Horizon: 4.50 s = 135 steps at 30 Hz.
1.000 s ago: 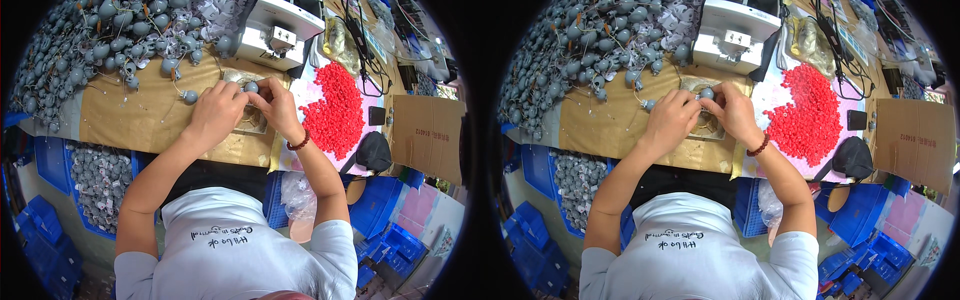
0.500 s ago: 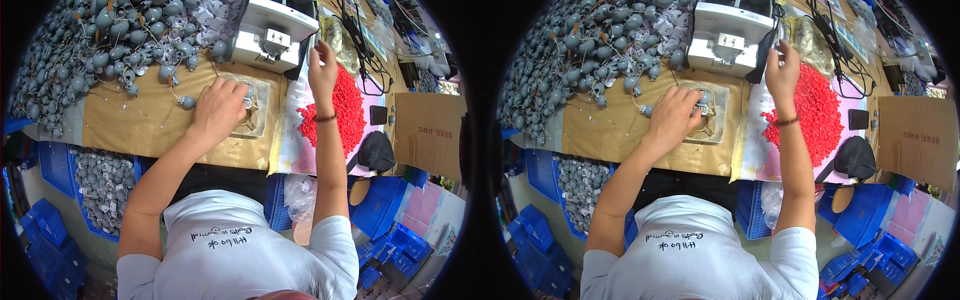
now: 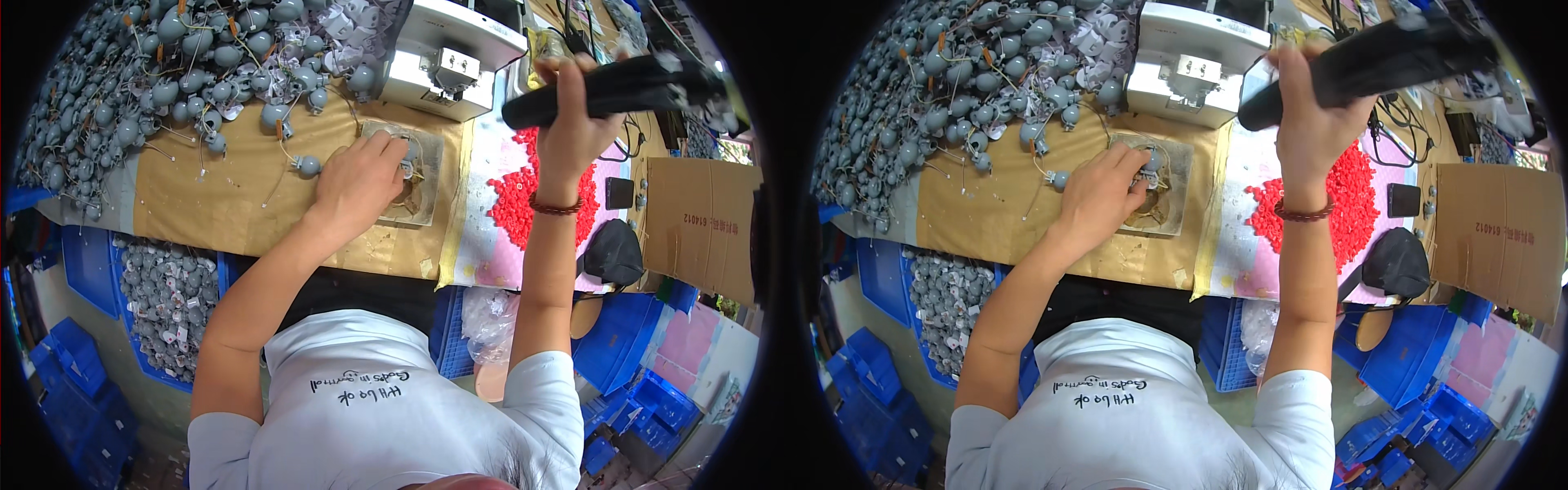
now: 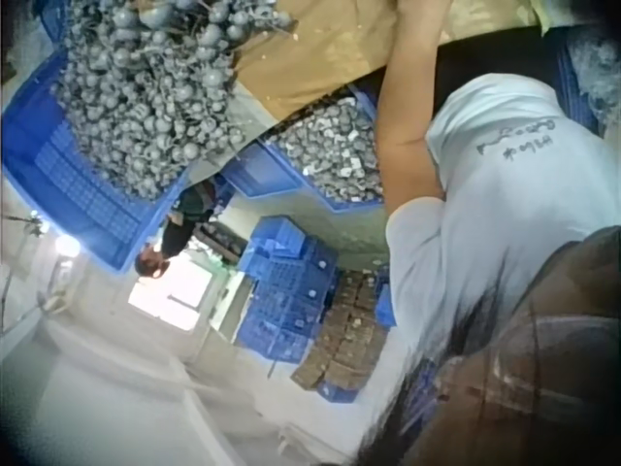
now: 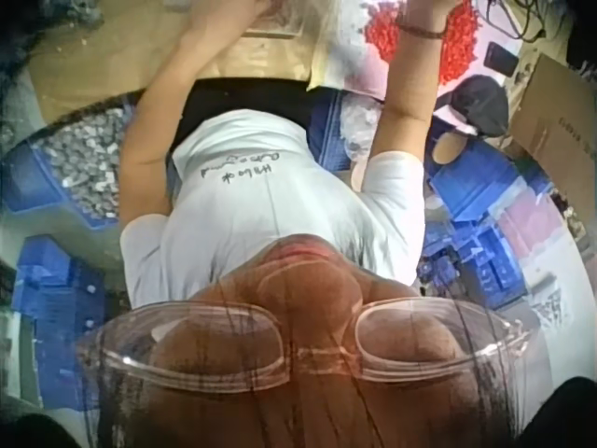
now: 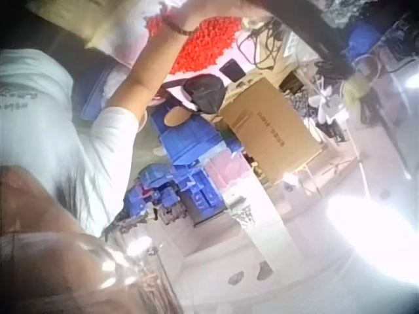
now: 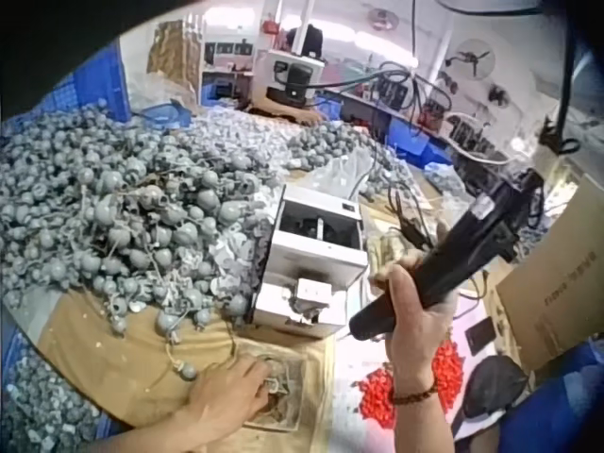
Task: Assemble small plastic components by inserting metal parts and securing them using a powered screwdriver.
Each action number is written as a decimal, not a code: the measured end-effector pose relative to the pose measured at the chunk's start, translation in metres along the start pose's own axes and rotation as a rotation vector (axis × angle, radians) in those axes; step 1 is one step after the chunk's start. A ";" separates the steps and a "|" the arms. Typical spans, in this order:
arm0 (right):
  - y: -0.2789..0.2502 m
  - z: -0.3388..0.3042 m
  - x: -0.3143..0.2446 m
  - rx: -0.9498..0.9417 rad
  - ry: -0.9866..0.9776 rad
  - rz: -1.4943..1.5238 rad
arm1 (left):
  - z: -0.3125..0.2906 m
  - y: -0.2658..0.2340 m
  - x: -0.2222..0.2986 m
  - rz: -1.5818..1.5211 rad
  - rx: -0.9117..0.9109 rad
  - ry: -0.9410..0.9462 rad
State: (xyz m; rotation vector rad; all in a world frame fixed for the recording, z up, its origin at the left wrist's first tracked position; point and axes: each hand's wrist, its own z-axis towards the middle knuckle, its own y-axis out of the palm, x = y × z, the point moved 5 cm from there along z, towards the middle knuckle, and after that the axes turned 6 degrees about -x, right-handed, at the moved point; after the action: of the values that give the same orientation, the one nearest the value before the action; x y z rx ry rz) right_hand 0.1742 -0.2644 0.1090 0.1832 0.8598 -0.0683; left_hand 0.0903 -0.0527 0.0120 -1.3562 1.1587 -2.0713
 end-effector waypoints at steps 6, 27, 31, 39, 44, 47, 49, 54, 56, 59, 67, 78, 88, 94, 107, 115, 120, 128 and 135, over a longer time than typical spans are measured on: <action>0.047 0.020 0.002 -0.198 0.048 0.215 | 0.000 0.001 0.000 0.000 -0.003 -0.031; 0.079 -0.057 -0.002 -0.346 0.280 0.056 | -0.002 -0.002 -0.001 -0.048 0.017 -0.036; 0.077 -0.060 -0.003 -0.317 0.250 0.124 | 0.000 -0.003 0.001 -0.028 -0.015 -0.060; 0.078 -0.064 -0.008 -0.315 0.214 0.191 | -0.001 0.002 -0.004 -0.057 -0.025 -0.085; 0.080 -0.065 -0.007 -0.317 0.215 0.222 | -0.001 0.001 -0.003 -0.054 -0.008 -0.076; 0.078 -0.067 -0.005 -0.332 0.216 0.153 | -0.001 0.000 -0.003 -0.057 0.007 -0.067; 0.077 -0.070 -0.002 -0.343 0.226 0.083 | -0.001 0.000 -0.004 -0.064 0.004 -0.063; 0.072 -0.081 0.001 -0.285 0.249 0.065 | 0.000 0.002 -0.007 -0.103 -0.006 -0.053; 0.071 -0.085 0.001 -0.301 0.244 0.055 | -0.001 0.002 -0.008 -0.106 0.014 -0.039; 0.071 -0.089 -0.001 -0.330 0.224 -0.009 | -0.001 0.001 -0.007 -0.123 0.029 -0.028; 0.074 -0.085 -0.009 -0.434 0.121 -0.107 | 0.000 -0.001 -0.007 -0.159 0.035 -0.040; -0.031 -0.033 0.064 0.032 0.618 0.005 | -0.005 0.000 -0.008 -0.118 -0.005 -0.103; 0.030 -0.119 0.033 -0.570 0.520 -0.365 | -0.019 -0.003 -0.009 -0.177 0.134 0.041; 0.040 -0.112 0.039 -0.447 0.315 -0.278 | -0.019 -0.002 -0.009 -0.133 0.145 0.064; 0.008 -0.099 0.064 -0.497 0.721 -0.017 | -0.222 -0.102 -0.120 -0.532 0.625 -0.630; -0.082 -0.088 0.089 -0.417 0.809 -0.033 | -0.544 -0.235 -0.199 0.613 0.614 -1.324; -0.123 -0.086 0.079 -0.488 0.691 -0.461 | -0.508 -0.240 -0.209 0.462 0.684 -1.203; -0.132 -0.107 0.045 -0.973 0.320 -1.160 | -0.171 -0.154 -0.108 0.306 0.413 -0.126; -0.108 -0.114 0.040 -0.942 0.249 -1.177 | -0.036 -0.104 -0.085 0.199 0.349 0.054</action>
State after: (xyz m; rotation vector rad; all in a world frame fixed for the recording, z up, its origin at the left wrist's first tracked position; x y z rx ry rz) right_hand 0.1008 -0.3481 -0.0085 -1.2379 1.0634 -0.7299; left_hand 0.1064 0.0822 0.0432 -0.9865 0.8604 -2.0557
